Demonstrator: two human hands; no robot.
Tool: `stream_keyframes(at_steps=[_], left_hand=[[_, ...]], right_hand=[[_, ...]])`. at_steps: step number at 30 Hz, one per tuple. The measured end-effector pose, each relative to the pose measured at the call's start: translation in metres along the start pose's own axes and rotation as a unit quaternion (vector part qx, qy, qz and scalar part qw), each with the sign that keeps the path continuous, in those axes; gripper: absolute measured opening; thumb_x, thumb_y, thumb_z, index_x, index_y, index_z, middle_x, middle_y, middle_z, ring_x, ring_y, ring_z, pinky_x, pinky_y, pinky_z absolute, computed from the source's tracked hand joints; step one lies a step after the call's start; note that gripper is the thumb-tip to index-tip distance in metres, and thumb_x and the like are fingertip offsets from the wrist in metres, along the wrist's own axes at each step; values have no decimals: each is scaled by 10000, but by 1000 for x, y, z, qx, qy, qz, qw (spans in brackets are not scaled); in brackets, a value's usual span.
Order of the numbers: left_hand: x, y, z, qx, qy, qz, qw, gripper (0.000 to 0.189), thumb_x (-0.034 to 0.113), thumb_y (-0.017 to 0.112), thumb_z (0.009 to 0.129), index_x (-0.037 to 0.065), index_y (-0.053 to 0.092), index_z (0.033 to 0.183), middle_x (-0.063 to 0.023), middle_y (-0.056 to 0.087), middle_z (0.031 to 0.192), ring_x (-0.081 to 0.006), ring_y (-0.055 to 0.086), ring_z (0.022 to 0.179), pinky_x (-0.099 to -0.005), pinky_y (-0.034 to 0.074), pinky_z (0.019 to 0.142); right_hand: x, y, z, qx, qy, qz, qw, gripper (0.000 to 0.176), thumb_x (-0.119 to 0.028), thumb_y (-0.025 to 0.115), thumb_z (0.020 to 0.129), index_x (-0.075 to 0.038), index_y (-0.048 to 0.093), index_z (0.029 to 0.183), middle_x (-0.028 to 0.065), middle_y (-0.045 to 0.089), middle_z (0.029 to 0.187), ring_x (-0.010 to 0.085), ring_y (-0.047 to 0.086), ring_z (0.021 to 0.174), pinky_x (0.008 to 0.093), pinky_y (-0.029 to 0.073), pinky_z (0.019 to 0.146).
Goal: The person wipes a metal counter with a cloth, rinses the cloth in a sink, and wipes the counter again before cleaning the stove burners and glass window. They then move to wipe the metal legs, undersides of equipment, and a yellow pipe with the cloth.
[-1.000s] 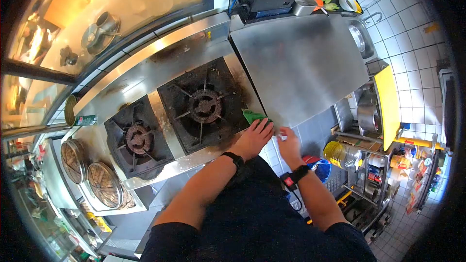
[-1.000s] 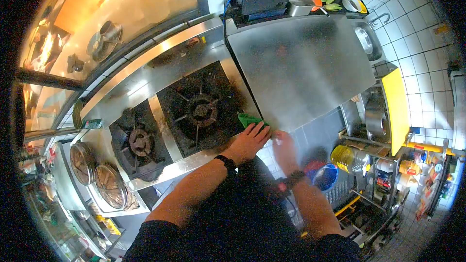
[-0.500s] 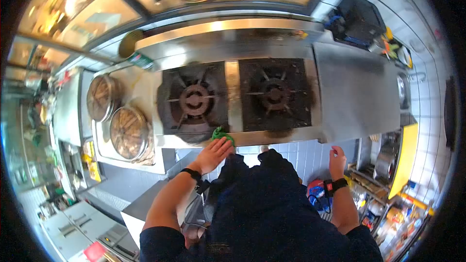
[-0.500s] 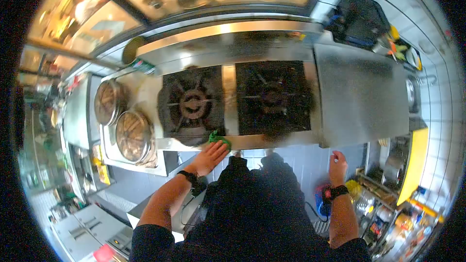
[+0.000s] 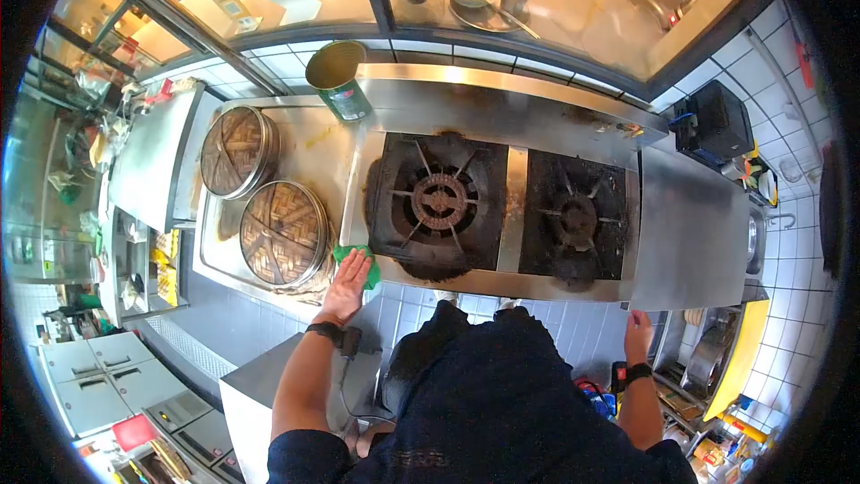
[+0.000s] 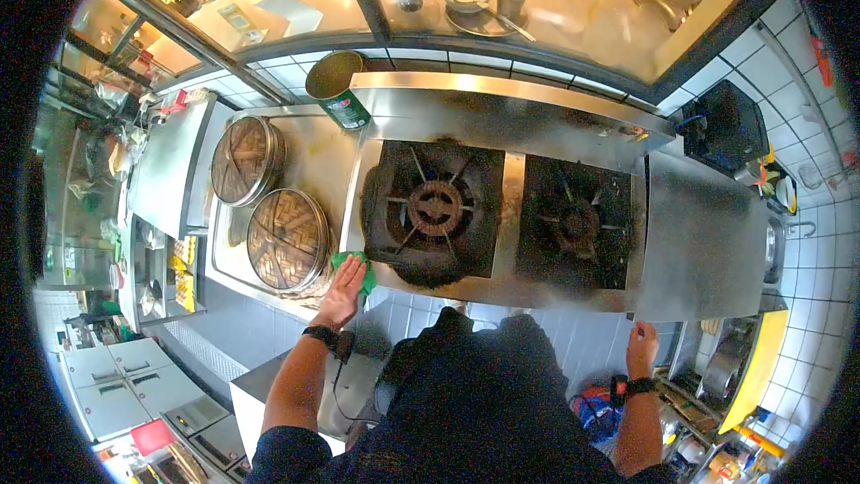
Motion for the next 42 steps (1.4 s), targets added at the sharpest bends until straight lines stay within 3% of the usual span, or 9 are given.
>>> stream_keyframes(at_steps=[8,11,14,22,24,27,32,35,42], left_hand=[[-45,-17,111,29,-33,-77,996,615,-95,483,803,-9,455,1411,-204,428,1494,-371,360,1420,-419,312,1179],[-71,-14,168,47,-5,-77,996,619,-104,483,796,4,466,1405,-215,415,1501,-378,342,1427,-418,315,1177],[-103,-2,222,65,14,-68,995,641,-112,463,793,18,459,1421,-215,417,1498,-382,346,1422,-425,326,1171],[-109,-13,347,133,-114,-131,976,414,-13,485,879,-51,515,1290,-310,557,1290,-446,540,1201,-463,446,1024],[-68,-11,357,29,-275,-108,955,323,52,536,884,-78,551,1179,-307,606,1179,-443,571,1131,-487,459,977],[30,14,379,39,-131,-100,986,432,129,614,895,-87,522,1257,-313,636,1091,-461,614,1035,-512,496,900],[166,41,425,-48,62,-189,979,491,104,601,896,-53,472,1343,-284,567,1293,-416,538,1224,-479,437,1039],[196,64,430,-51,99,48,993,502,94,564,919,-28,433,1388,-254,459,1430,-385,397,1380,-480,352,1129],[208,80,375,-58,122,-1,991,529,29,534,860,-70,424,1368,-275,383,1472,-427,304,1424,-475,308,1162]], right_hand=[[42,-20,-95,-37,97,-93,990,208,-189,592,860,-32,688,955,150,711,937,311,689,892,412,541,805],[122,-18,-153,-68,117,-173,976,217,-198,569,860,-39,684,954,153,707,910,347,680,879,430,540,788],[59,-61,-190,-18,201,-101,974,215,-191,562,855,-45,681,957,160,701,887,360,676,857,435,537,767],[126,-51,-330,40,266,-79,960,115,-191,678,814,-94,710,865,126,714,895,312,693,831,434,546,735],[99,-54,-321,30,234,-138,962,115,-196,682,809,-101,714,863,121,718,882,309,696,823,433,549,734],[95,-42,-318,-9,272,-89,958,129,-211,686,806,-96,710,857,119,722,865,314,700,807,432,556,743],[96,-47,-283,-23,302,-70,950,171,-149,675,857,-52,708,994,136,729,872,282,720,829,380,560,747],[97,-65,-278,19,287,0,958,158,-122,660,875,-22,695,992,146,728,920,263,719,857,357,555,775],[137,-60,-306,-19,333,25,942,152,-110,659,892,-39,696,1021,121,733,922,217,713,864,337,548,797]])
Point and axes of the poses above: each hand's wrist, its own z-axis towards the middle knuckle, its own y-axis out of the palm, x = y × z, the point moved 5 cm from there along z, towards the middle knuckle
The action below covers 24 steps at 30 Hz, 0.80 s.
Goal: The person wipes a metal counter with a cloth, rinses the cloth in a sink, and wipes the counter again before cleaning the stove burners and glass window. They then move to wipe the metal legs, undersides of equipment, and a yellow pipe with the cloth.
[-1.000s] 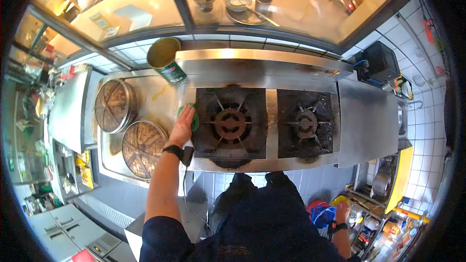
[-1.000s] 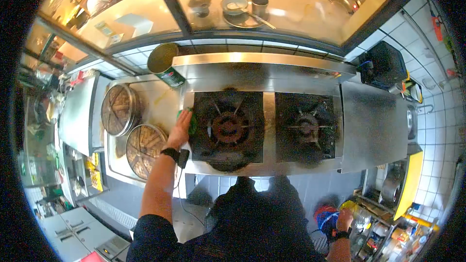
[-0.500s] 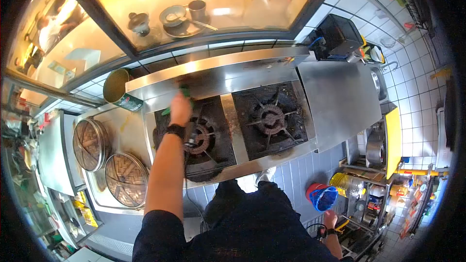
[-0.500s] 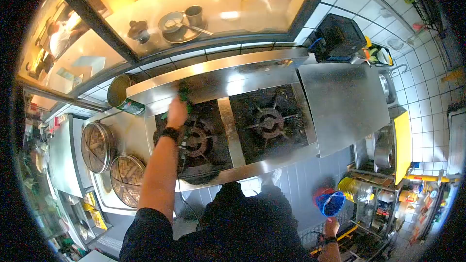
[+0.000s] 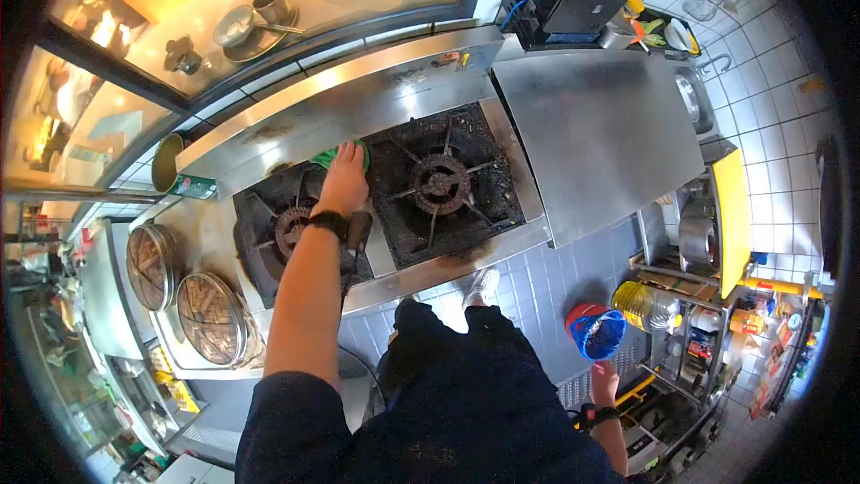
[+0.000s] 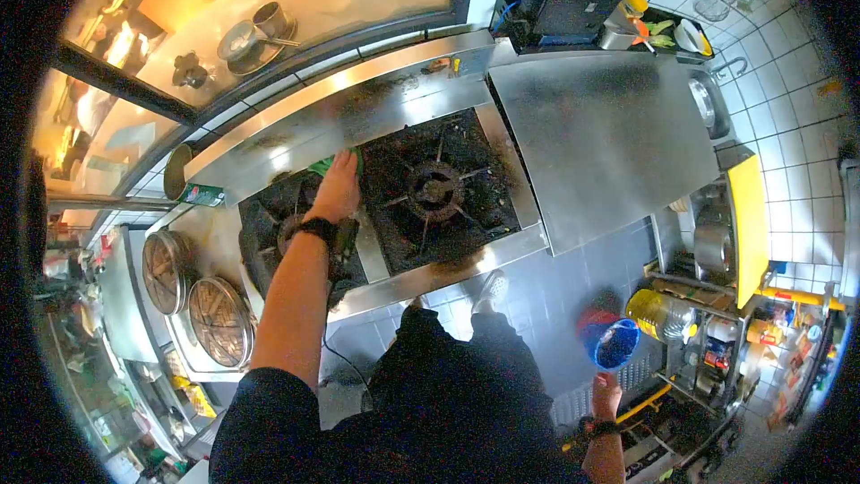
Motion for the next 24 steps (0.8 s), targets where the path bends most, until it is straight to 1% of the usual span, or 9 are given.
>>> stream_keyframes(at_steps=[5,9,12,14,15,18,21,23,24], left_hand=[[34,25,-80,-29,26,99,994,586,0,527,815,-79,423,1387,-291,398,1468,-430,355,1394,-444,316,1168],[75,34,-155,-54,-30,16,998,581,-19,501,823,-71,428,1396,-266,411,1475,-403,369,1398,-431,340,1159],[110,31,-195,-39,-50,6,998,551,-29,486,829,-72,453,1377,-271,437,1452,-409,391,1383,-431,346,1154],[126,29,-209,-27,-67,-9,997,533,-32,480,833,-76,466,1364,-277,452,1436,-416,407,1371,-433,353,1150],[131,28,-213,-13,-75,-18,997,526,-36,483,830,-82,473,1354,-281,459,1428,-421,414,1364,-434,356,1148],[137,22,-215,14,-82,-26,996,520,2,557,824,-54,502,1339,-274,471,1421,-405,453,1335,-443,386,1126],[134,5,-210,55,-146,-136,978,495,39,621,799,-16,574,1289,-266,566,1324,-407,550,1233,-447,453,1053],[119,-4,-209,49,-267,-236,933,449,50,632,782,1,634,1228,-200,680,1158,-336,669,1045,-401,532,918],[110,-4,-207,50,-260,-237,935,449,50,632,782,1,634,1228,-200,680,1158,-336,669,1045,-401,532,918]], right_hand=[[52,10,46,-81,-25,30,996,179,-134,674,872,-17,687,1008,137,713,912,250,696,848,362,545,792],[72,4,112,-99,-50,31,993,175,-132,678,870,-26,685,1008,127,706,910,228,685,842,346,541,791],[73,-10,158,-30,-134,78,987,221,-249,659,906,-53,699,1000,127,728,887,251,699,818,372,552,733],[88,-10,188,-72,-95,53,991,242,-271,653,912,-51,699,1003,134,735,900,265,707,809,373,553,735],[93,-6,194,-48,-95,67,992,154,-170,636,883,-29,663,938,98,665,827,201,632,771,351,508,701],[97,-9,198,-50,-57,39,996,176,-189,624,883,-28,668,938,119,673,840,231,649,774,360,513,721],[94,-12,185,-33,-92,22,995,226,-240,635,916,-31,686,985,163,732,928,269,712,882,392,555,757],[98,-8,172,-22,-76,45,996,211,-229,639,906,-32,687,965,159,732,914,272,712,875,394,553,759],[99,-7,165,-15,-65,65,996,197,-218,642,895,-33,689,945,154,731,899,274,711,868,395,551,761]])
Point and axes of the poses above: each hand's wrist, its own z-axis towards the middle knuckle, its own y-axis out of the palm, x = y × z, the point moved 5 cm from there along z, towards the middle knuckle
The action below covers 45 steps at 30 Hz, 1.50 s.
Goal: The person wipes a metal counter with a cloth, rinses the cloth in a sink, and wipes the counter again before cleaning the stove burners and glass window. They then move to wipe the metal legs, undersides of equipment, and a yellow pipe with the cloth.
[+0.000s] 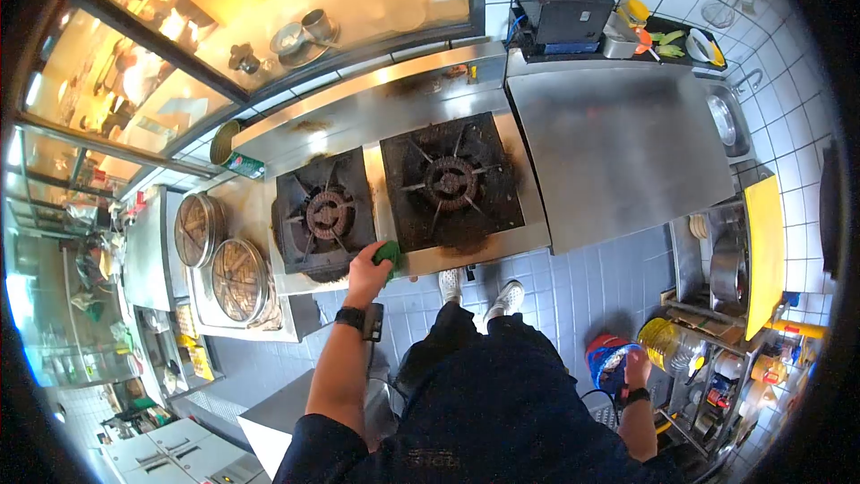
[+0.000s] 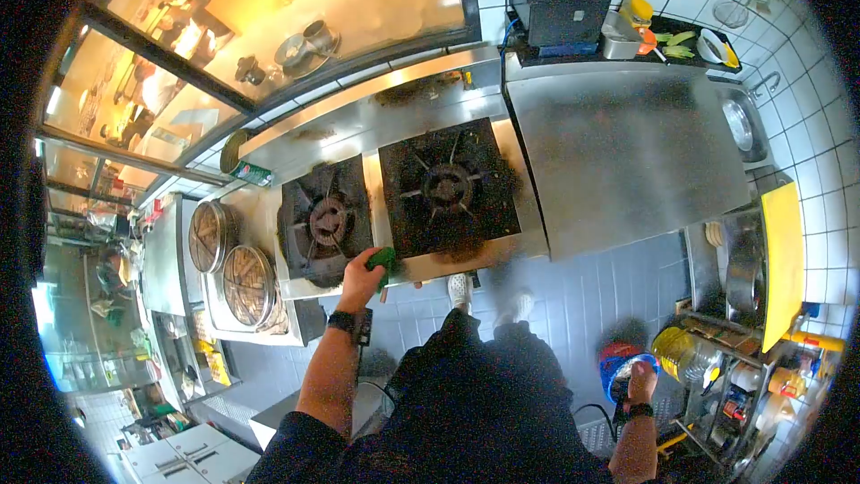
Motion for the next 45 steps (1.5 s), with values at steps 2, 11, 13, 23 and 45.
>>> stream_keyframes(at_steps=[2,11,13,23,45], left_hand=[[-30,-6,15,-4,-79,-246,966,416,34,586,788,-13,655,1195,-133,713,1043,-248,693,911,-334,548,827],[8,-87,160,-16,141,-292,946,488,40,516,797,23,575,1281,-120,654,1115,-255,656,963,-402,561,843],[-2,-79,205,-69,-89,-560,821,496,75,542,809,9,548,1301,-110,637,1130,-266,635,993,-424,537,874],[30,-23,268,74,183,341,919,520,120,550,902,15,454,1402,-212,366,1521,-461,347,1385,-527,351,1112],[-9,23,8,-76,257,219,938,513,-11,515,813,-10,513,1326,-186,454,1463,-405,429,1343,-468,390,1097]], right_hand=[[-6,3,-22,-2,28,32,999,184,-210,653,874,-39,692,931,147,727,906,283,707,858,396,549,757],[7,41,-79,-21,-67,-87,994,210,-186,720,804,-80,697,985,150,697,896,356,672,840,415,542,776],[36,52,-88,-16,-31,-40,999,195,-175,723,802,-82,699,971,142,695,887,361,668,843,412,542,778],[21,60,-196,16,160,-3,987,138,-190,668,877,-63,696,921,78,705,845,200,681,726,338,566,634],[-154,49,8,-104,1,35,994,250,-243,664,914,-49,674,1071,133,723,990,244,695,892,378,552,768]])
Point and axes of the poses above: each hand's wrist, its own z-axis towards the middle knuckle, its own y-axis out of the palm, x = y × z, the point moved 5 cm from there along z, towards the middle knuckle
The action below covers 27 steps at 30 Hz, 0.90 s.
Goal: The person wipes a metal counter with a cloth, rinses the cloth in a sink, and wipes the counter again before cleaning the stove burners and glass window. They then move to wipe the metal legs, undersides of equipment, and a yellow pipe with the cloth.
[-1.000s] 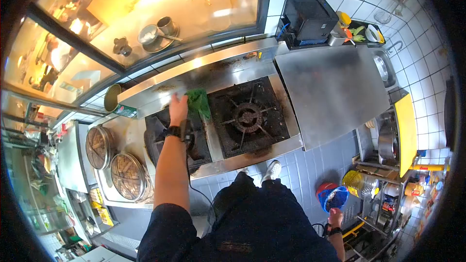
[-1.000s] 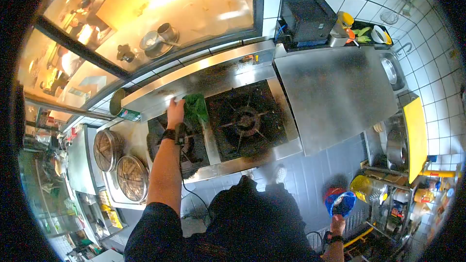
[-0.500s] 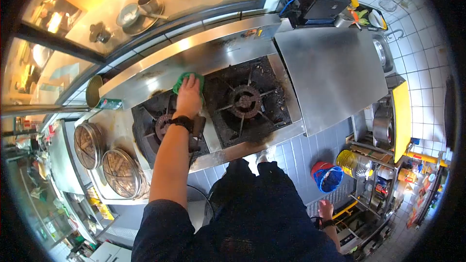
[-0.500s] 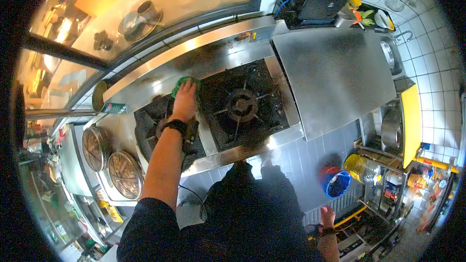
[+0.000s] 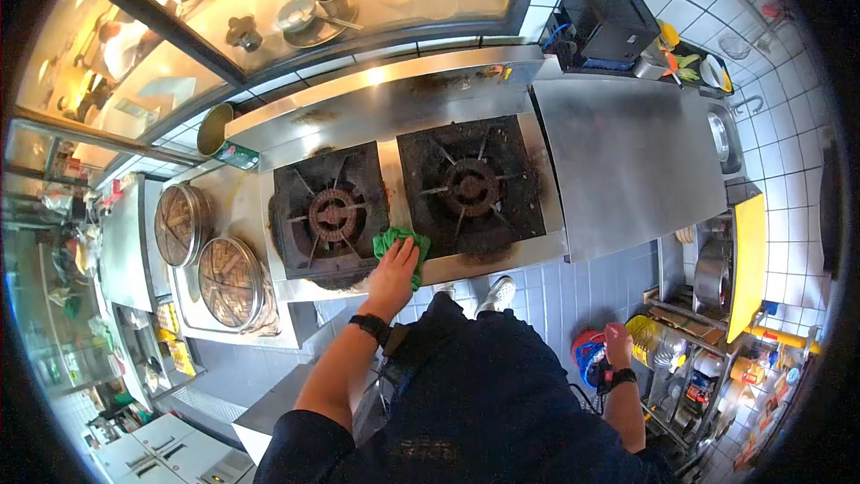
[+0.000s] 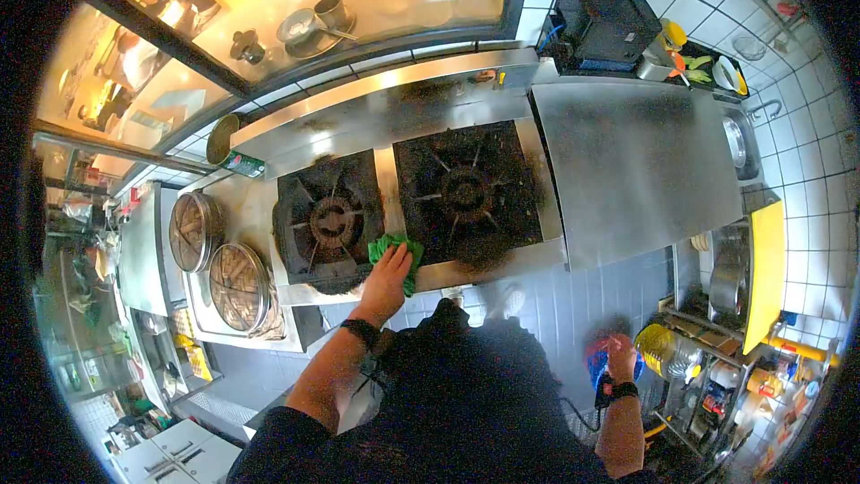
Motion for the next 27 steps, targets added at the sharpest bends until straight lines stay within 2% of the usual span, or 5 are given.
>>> stream_keyframes(at_steps=[10,21,23,24,27], left_hand=[[67,32,-21,31,67,5,997,518,74,571,824,46,540,1340,-120,409,1507,-365,386,1383,-459,357,1144],[-130,-31,-184,168,-267,94,944,433,-34,508,817,15,626,1230,-183,557,1373,-397,500,1295,-432,436,1079],[-152,-38,-189,184,-272,105,939,419,-65,500,824,-5,619,1220,-202,546,1379,-407,501,1288,-444,445,1064],[-164,-39,-190,196,-302,97,928,418,-70,505,823,-8,621,1219,-205,547,1378,-406,499,1291,-442,442,1066],[-197,-47,-180,214,-337,92,912,401,-71,513,831,-15,633,1209,-210,555,1371,-407,493,1297,-439,435,1072]], right_hand=[[37,0,1,-104,-150,-183,966,251,-234,678,883,-20,684,1014,140,740,958,279,716,921,381,552,802],[111,-31,141,-76,-183,-233,952,197,-220,666,856,-87,686,1000,84,673,814,201,637,703,354,524,637],[104,-26,137,-47,-252,-342,904,181,-209,678,842,-86,689,975,91,663,814,217,642,716,374,524,649],[98,-15,123,-62,-335,-463,818,178,-157,671,728,-107,672,898,91,675,878,310,671,811,410,550,670],[73,-9,83,-101,-298,-431,846,332,-181,707,707,-117,643,1026,87,668,899,332,659,834,427,538,662]])
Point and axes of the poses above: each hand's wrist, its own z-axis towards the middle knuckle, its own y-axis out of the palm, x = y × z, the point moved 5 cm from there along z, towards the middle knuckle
